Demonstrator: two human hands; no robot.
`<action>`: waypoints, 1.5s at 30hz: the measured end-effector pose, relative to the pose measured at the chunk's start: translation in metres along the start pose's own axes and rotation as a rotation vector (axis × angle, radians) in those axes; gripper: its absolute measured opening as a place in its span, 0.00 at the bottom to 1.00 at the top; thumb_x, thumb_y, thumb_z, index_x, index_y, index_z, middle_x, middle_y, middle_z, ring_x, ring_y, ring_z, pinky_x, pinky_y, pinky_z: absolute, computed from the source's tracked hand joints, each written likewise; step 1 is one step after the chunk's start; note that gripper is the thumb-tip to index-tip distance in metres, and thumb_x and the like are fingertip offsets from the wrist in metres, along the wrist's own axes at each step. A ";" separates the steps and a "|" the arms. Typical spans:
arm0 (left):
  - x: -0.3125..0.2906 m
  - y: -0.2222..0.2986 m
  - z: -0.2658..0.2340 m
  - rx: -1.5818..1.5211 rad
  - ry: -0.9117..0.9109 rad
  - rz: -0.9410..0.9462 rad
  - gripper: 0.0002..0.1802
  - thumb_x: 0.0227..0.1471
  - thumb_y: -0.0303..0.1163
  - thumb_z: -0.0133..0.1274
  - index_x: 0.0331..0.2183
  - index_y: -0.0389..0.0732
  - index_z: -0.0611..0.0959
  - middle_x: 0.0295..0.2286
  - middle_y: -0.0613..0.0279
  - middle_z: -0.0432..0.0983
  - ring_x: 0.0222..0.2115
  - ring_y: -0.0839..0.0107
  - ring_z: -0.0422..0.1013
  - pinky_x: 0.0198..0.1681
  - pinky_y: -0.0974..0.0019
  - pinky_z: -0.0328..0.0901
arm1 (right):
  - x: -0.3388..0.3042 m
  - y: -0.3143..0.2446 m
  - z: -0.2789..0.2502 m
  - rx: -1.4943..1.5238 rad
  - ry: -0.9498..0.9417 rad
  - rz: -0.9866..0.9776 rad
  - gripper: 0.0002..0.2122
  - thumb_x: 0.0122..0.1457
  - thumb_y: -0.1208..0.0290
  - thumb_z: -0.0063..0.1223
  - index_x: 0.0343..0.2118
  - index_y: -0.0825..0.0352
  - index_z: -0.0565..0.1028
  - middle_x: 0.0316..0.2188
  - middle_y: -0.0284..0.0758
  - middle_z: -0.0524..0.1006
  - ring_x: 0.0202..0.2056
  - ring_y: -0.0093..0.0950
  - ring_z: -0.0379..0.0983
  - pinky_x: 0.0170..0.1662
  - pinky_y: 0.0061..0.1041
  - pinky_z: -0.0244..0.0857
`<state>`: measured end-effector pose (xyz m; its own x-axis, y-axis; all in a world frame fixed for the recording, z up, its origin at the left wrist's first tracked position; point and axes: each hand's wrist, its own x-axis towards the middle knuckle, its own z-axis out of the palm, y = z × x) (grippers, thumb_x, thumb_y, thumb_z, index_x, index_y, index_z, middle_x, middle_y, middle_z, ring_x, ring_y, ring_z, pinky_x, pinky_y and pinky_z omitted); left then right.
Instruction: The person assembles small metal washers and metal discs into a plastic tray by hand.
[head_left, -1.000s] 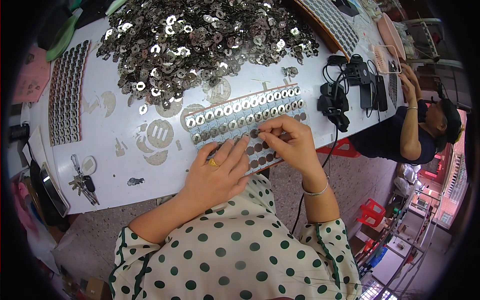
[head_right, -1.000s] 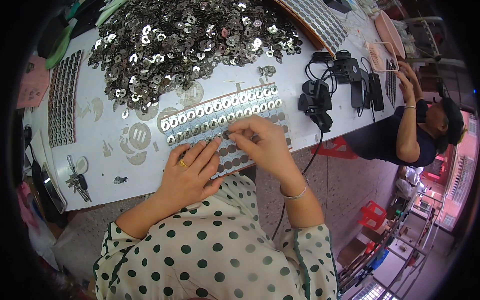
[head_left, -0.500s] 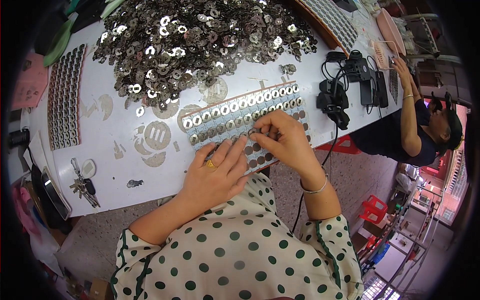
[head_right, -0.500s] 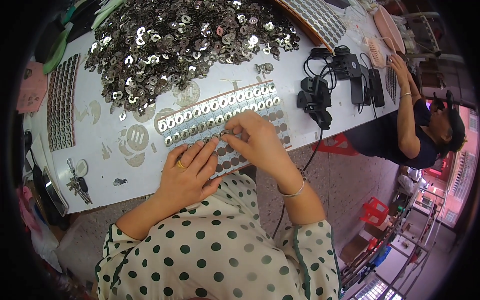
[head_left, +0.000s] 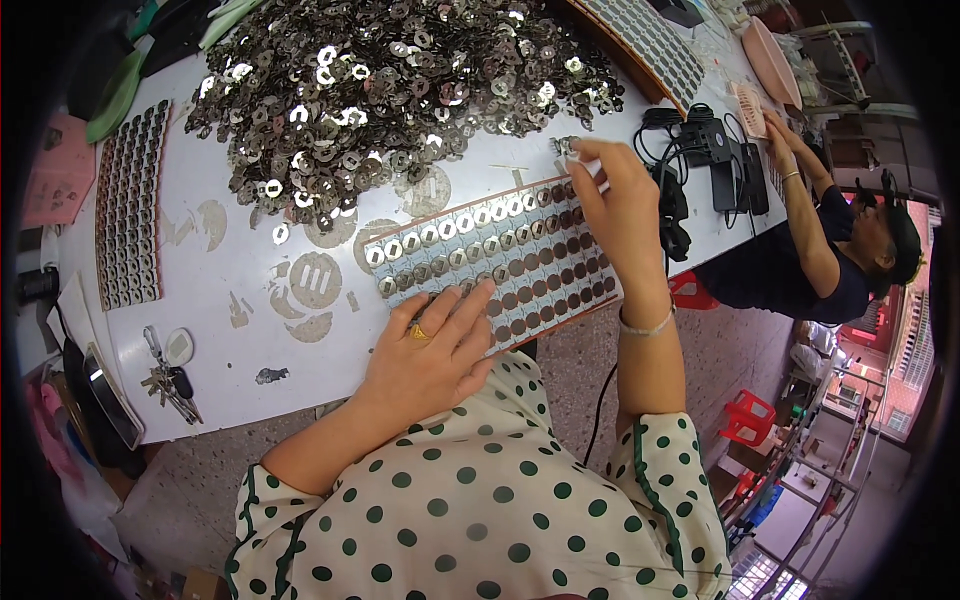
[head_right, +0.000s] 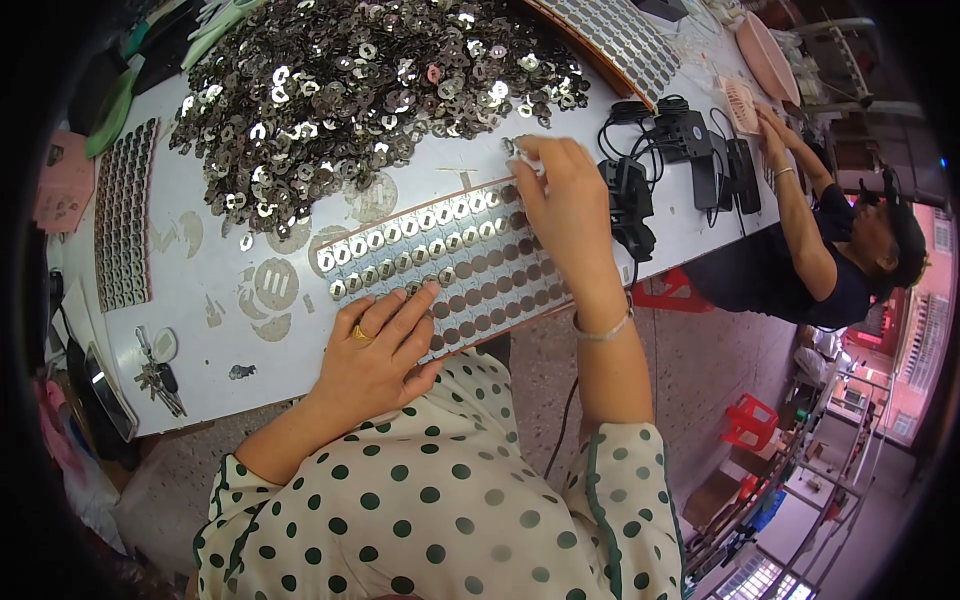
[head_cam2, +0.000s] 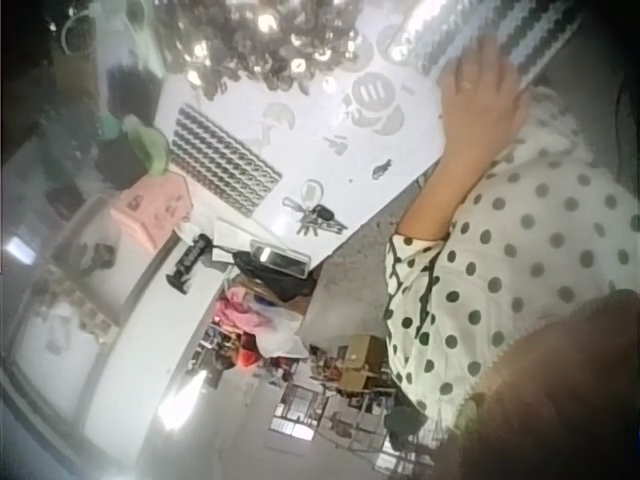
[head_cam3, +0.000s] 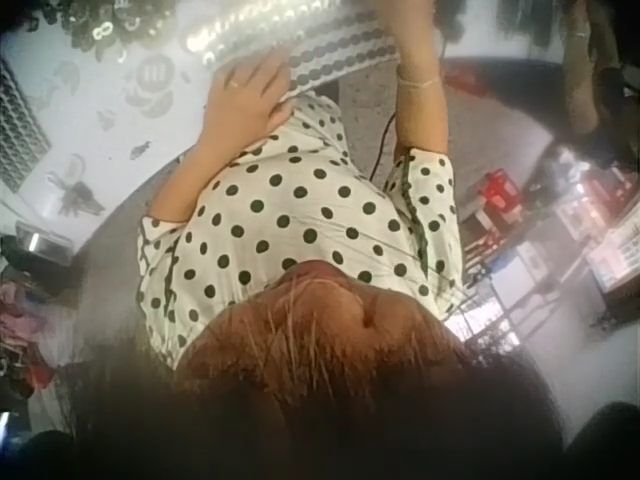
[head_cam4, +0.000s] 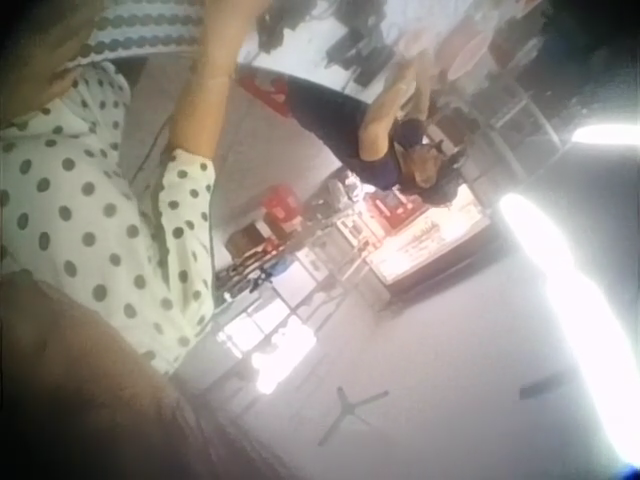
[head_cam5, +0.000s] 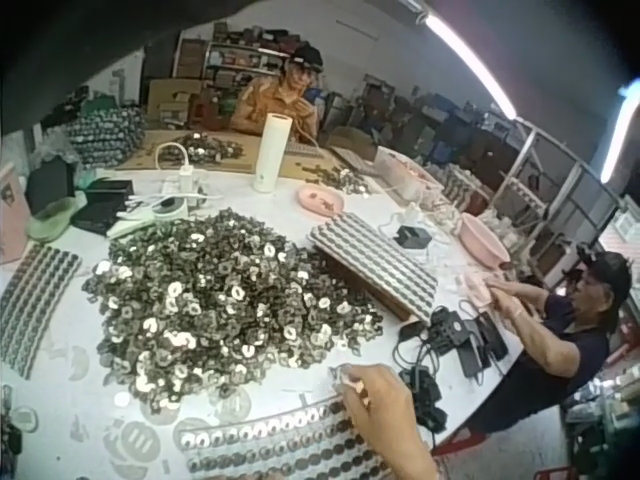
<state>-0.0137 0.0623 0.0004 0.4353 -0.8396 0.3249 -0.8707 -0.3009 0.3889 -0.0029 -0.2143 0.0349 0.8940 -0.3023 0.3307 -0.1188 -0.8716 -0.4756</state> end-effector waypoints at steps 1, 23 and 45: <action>0.001 0.000 0.000 0.001 0.002 0.007 0.21 0.46 0.45 0.63 0.39 0.43 0.80 0.59 0.62 0.69 0.51 0.64 0.66 0.55 0.56 0.60 | 0.007 0.006 0.005 -0.051 0.049 -0.067 0.10 0.55 0.78 0.60 0.41 0.67 0.79 0.32 0.38 0.80 0.33 0.38 0.74 0.37 0.34 0.71; 0.019 0.001 -0.001 -0.112 -0.039 0.001 0.25 0.41 0.46 0.66 0.36 0.39 0.78 0.55 0.56 0.70 0.51 0.62 0.66 0.54 0.54 0.58 | -0.041 -0.013 0.002 1.604 -0.285 0.780 0.06 0.63 0.81 0.54 0.42 0.71 0.76 0.34 0.37 0.79 0.29 0.20 0.80 0.16 0.11 0.67; 0.014 0.001 0.007 0.017 -0.015 0.032 0.27 0.43 0.49 0.64 0.40 0.43 0.78 0.57 0.55 0.69 0.52 0.65 0.67 0.53 0.59 0.60 | -0.067 -0.024 0.002 0.441 -0.436 0.268 0.08 0.51 0.79 0.68 0.33 0.68 0.79 0.24 0.26 0.72 0.23 0.13 0.66 0.26 0.16 0.61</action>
<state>-0.0099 0.0470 -0.0007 0.4033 -0.8558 0.3238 -0.8882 -0.2810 0.3635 -0.0591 -0.1727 0.0227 0.9617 -0.2218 -0.1607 -0.2562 -0.5208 -0.8143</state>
